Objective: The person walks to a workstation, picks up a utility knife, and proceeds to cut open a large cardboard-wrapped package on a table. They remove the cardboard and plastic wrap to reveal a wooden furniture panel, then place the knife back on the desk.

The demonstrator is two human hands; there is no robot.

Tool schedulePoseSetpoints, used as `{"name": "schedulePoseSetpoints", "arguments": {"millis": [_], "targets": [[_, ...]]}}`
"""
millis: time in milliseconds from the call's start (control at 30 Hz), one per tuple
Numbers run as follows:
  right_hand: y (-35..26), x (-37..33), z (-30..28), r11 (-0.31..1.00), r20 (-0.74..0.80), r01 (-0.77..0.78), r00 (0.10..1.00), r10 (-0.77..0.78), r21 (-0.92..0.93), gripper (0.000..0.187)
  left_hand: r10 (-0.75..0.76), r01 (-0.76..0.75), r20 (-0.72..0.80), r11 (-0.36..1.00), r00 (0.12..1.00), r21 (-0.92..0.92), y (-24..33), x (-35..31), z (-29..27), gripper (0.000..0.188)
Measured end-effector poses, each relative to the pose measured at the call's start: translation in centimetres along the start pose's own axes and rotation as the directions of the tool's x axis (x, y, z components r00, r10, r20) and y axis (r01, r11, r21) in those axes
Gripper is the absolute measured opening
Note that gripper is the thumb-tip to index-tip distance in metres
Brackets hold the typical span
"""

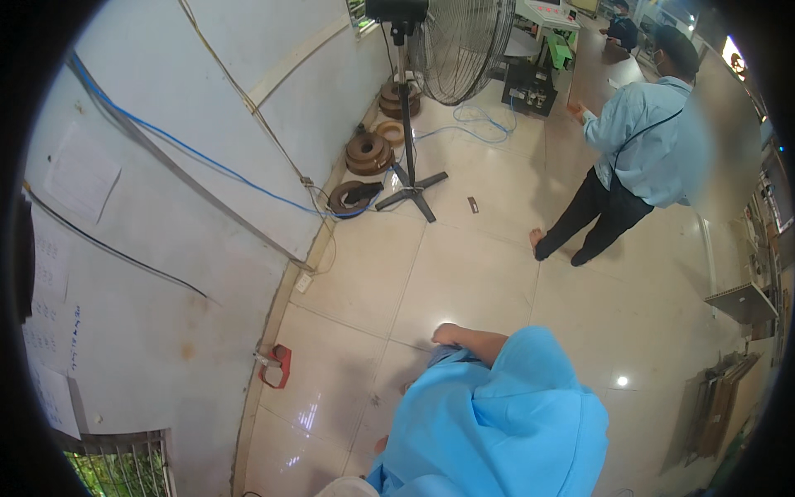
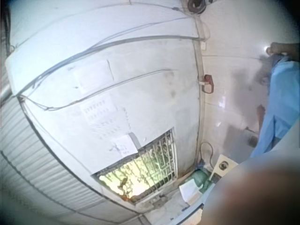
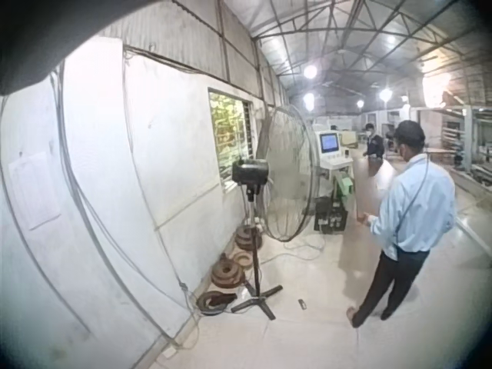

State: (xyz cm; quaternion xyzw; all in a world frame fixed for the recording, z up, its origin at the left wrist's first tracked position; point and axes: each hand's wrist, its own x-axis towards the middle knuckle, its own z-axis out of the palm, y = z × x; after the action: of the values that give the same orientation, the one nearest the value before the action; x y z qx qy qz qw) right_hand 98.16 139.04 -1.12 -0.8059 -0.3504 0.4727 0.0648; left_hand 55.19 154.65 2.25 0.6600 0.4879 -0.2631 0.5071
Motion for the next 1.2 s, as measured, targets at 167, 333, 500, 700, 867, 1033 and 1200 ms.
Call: {"name": "schedulePoseSetpoints", "arguments": {"millis": [167, 333, 500, 700, 867, 1033, 1200], "targets": [[7.4, -1.3, -2.1, 0.953, -0.116, -0.258, 0.954, 0.277, 0.160, 0.046, 0.025, -0.021, -0.041, 0.995, 0.999, 0.099, 1.5, 1.2, -0.7, 0.033], [14.6, -2.9, -6.0, 0.636, -0.299, -0.105, 0.816, 0.495, 0.765, 0.022, 0.163, -0.150, -0.010, 0.930, 0.987, 0.337, 7.9, 6.9, 2.0, 0.031], [24.0, -5.5, -18.0, 0.358, -0.385, 0.196, 0.707, 0.594, 0.913, 0.031, 0.585, -0.529, 0.204, 0.461, 0.785, 0.712, 23.3, 16.3, 9.2, 0.028], [30.3, -13.0, -36.1, 0.468, -0.660, 0.466, 0.519, 0.544, 0.751, 0.019, 0.599, -0.727, 0.412, 0.549, 0.687, 0.413, 54.7, 24.0, 20.7, 0.042], [32.6, -16.5, -49.6, 0.506, -0.786, 0.627, 0.311, 0.535, 0.592, 0.021, 0.486, -0.550, 0.496, 0.835, 0.719, -0.020, 80.0, 26.3, 29.5, 0.035], [36.4, -16.9, -60.7, 0.517, -0.837, 0.698, 0.224, 0.499, 0.495, 0.026, 0.396, -0.481, 0.374, 0.860, 0.839, 0.168, 96.4, 36.1, 35.1, 0.034], [41.9, -15.9, -70.3, 0.449, -0.828, 0.781, 0.148, 0.542, 0.433, 0.027, 0.620, -0.605, 0.047, 0.741, 0.783, 0.291, 112.6, 47.2, 37.2, 0.026]]}}
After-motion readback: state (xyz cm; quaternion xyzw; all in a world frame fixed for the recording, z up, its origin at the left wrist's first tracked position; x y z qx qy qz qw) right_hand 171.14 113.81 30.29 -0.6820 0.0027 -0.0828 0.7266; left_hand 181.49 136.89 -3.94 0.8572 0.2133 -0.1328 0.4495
